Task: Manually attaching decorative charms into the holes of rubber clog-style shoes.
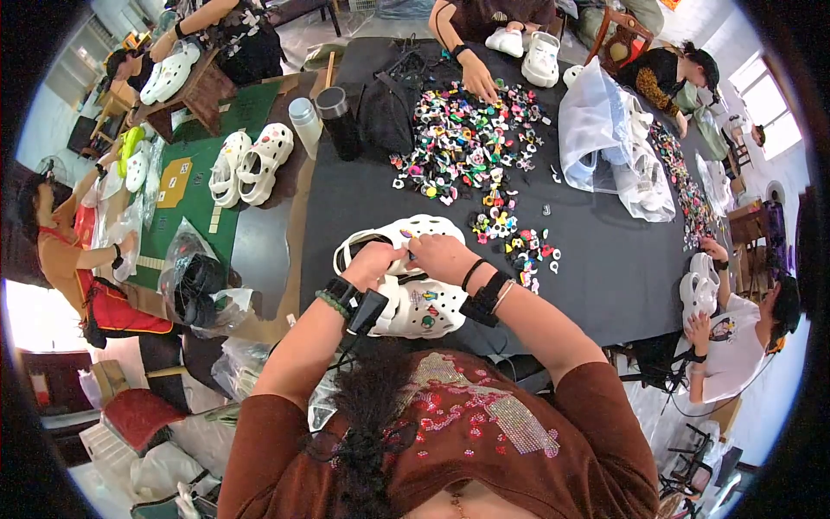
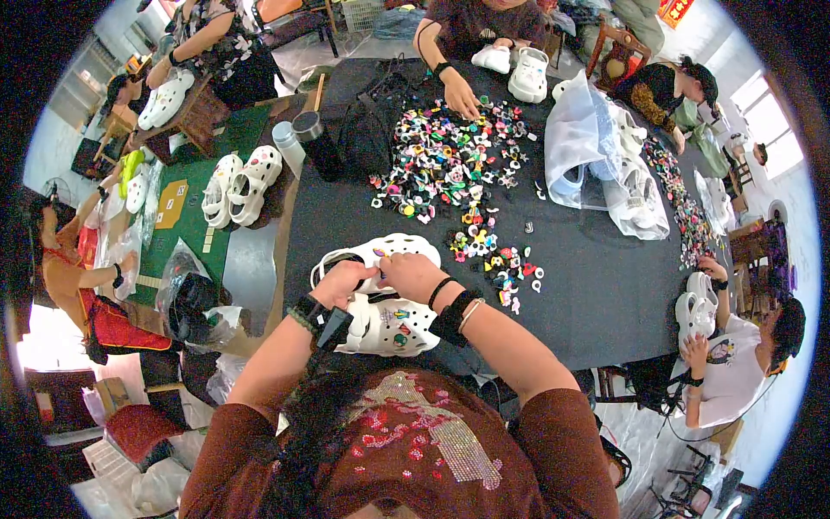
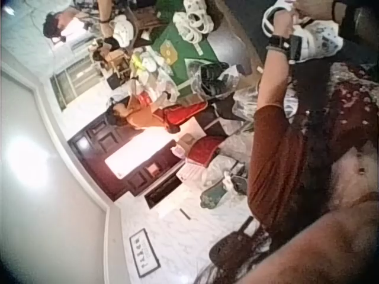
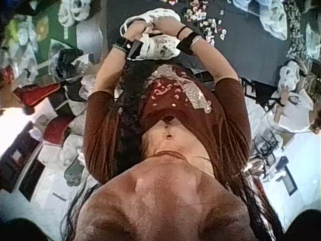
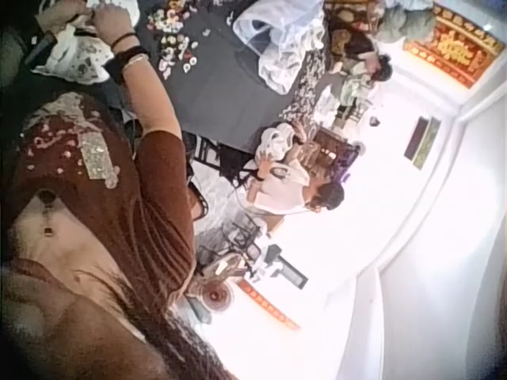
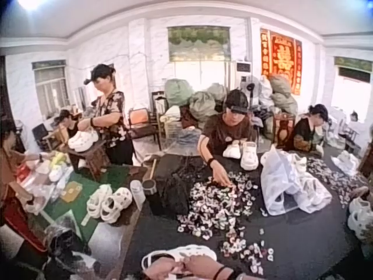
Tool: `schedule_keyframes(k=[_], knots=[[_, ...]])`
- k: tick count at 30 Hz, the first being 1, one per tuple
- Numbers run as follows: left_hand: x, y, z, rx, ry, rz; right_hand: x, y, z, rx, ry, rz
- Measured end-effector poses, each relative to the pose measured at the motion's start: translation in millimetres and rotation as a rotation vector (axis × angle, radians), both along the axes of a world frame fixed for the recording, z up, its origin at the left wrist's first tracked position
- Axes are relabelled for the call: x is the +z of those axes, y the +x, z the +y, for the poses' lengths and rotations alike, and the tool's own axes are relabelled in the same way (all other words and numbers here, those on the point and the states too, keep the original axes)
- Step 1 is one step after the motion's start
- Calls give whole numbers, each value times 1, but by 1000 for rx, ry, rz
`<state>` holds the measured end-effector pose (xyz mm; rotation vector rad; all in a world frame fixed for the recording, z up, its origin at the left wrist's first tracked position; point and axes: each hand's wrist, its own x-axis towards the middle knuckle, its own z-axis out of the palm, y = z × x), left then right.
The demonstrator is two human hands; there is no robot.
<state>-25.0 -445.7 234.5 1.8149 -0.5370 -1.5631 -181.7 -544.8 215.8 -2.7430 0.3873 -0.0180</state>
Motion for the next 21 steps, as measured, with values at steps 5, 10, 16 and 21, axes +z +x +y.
schedule_keyframes(k=[5, 10, 16, 21], knots=[[-30, 8, 6, -14, -3, -9, -3, 1, -1, 55, 1, -43], [-30, -7, 7, 10, -146, -117, -1, -3, -5, 3, 61, -31], [-31, -7, 9, 41, -173, -65, 3, -3, -6, 113, -3, -17], [-6, -6, 6, -11, -89, -84, 1, -3, -9, 101, 59, -13]])
